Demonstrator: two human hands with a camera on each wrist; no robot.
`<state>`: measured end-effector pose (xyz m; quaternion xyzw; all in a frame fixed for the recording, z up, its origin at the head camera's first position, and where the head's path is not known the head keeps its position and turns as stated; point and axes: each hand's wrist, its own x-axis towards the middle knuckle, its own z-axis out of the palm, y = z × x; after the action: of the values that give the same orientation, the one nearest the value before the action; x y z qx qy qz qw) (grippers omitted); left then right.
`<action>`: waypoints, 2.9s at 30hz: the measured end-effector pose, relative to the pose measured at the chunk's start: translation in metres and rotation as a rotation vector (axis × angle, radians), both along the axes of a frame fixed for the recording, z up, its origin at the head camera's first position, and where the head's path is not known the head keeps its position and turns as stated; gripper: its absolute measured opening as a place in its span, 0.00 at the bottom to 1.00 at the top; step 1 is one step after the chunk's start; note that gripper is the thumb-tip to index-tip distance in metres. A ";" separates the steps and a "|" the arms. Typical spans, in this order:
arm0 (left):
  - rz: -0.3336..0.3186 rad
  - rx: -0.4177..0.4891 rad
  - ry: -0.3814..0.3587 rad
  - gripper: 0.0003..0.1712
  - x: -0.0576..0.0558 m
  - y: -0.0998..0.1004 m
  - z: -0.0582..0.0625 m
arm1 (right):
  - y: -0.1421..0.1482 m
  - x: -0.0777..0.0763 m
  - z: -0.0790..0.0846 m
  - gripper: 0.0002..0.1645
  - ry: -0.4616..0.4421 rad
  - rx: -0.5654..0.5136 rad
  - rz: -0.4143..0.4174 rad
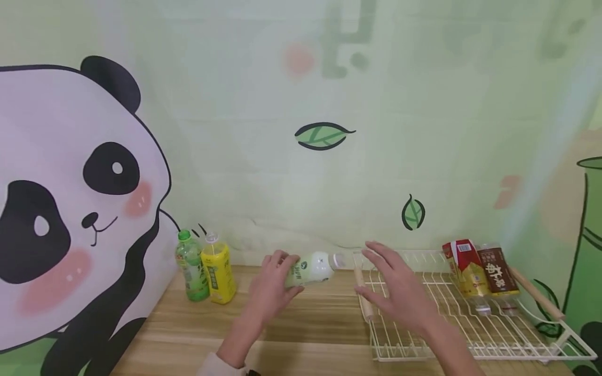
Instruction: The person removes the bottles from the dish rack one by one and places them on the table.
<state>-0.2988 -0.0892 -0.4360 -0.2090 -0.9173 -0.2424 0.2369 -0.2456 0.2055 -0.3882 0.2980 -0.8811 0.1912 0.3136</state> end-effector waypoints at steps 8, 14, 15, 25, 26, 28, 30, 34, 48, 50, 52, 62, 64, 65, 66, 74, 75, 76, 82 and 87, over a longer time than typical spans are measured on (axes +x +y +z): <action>0.018 0.535 -0.174 0.41 -0.019 -0.045 -0.016 | 0.041 -0.002 0.019 0.43 -0.171 -0.021 -0.038; 0.104 0.707 -0.235 0.40 -0.026 -0.060 -0.032 | 0.067 -0.011 0.024 0.46 -0.242 -0.086 -0.066; 0.129 0.719 -0.236 0.40 -0.026 -0.062 -0.034 | 0.072 -0.012 0.024 0.46 -0.254 -0.101 -0.071; 0.343 0.659 -0.170 0.39 -0.029 -0.075 -0.048 | 0.115 -0.018 0.018 0.44 -0.318 -0.169 -0.155; 0.341 0.659 -0.179 0.38 -0.030 -0.076 -0.049 | 0.118 -0.019 0.016 0.44 -0.326 -0.176 -0.169; 0.334 0.651 -0.207 0.37 -0.030 -0.079 -0.052 | 0.126 -0.023 0.012 0.43 -0.329 -0.189 -0.196; 0.335 0.641 -0.225 0.37 -0.032 -0.079 -0.055 | 0.133 -0.027 0.008 0.42 -0.323 -0.197 -0.214; 0.372 0.604 -0.207 0.37 -0.035 -0.081 -0.061 | 0.144 -0.032 0.005 0.42 -0.324 -0.211 -0.236; 0.408 0.528 -0.237 0.36 -0.040 -0.084 -0.063 | 0.184 -0.044 -0.020 0.51 -0.403 -0.271 -0.392; 0.416 0.526 -0.244 0.36 -0.041 -0.085 -0.065 | 0.190 -0.046 -0.025 0.52 -0.425 -0.274 -0.408; 0.421 0.525 -0.246 0.36 -0.042 -0.085 -0.067 | 0.195 -0.048 -0.030 0.52 -0.439 -0.265 -0.424; 0.409 0.429 -0.291 0.40 -0.043 -0.087 -0.064 | 0.222 -0.051 -0.049 0.55 -0.507 -0.157 -0.481; 0.400 0.413 -0.303 0.40 -0.041 -0.088 -0.062 | 0.224 -0.052 -0.051 0.54 -0.493 -0.145 -0.500; 0.396 0.408 -0.316 0.40 -0.040 -0.088 -0.061 | 0.224 -0.053 -0.052 0.53 -0.485 -0.144 -0.506; 0.394 0.404 -0.324 0.38 -0.038 -0.088 -0.061 | 0.224 -0.054 -0.053 0.52 -0.473 -0.141 -0.509; 0.364 0.357 -0.392 0.42 -0.022 -0.096 -0.058 | 0.218 -0.057 -0.061 0.47 -0.366 -0.111 -0.528; 0.364 0.350 -0.397 0.43 -0.019 -0.098 -0.057 | 0.217 -0.057 -0.062 0.48 -0.370 -0.110 -0.528; 0.363 0.344 -0.401 0.44 -0.016 -0.100 -0.056 | 0.215 -0.055 -0.062 0.48 -0.379 -0.111 -0.530; 0.343 0.301 -0.415 0.44 0.000 -0.107 -0.042 | 0.210 -0.053 -0.068 0.52 -0.403 -0.099 -0.570; 0.299 0.270 -0.390 0.40 0.007 -0.107 -0.027 | 0.211 -0.057 -0.068 0.57 -0.444 -0.036 -0.610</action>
<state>-0.2916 -0.1962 -0.4634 0.0127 -0.9256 -0.3604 0.1149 -0.3026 0.4161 -0.4562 -0.0323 -0.9723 0.1644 0.1629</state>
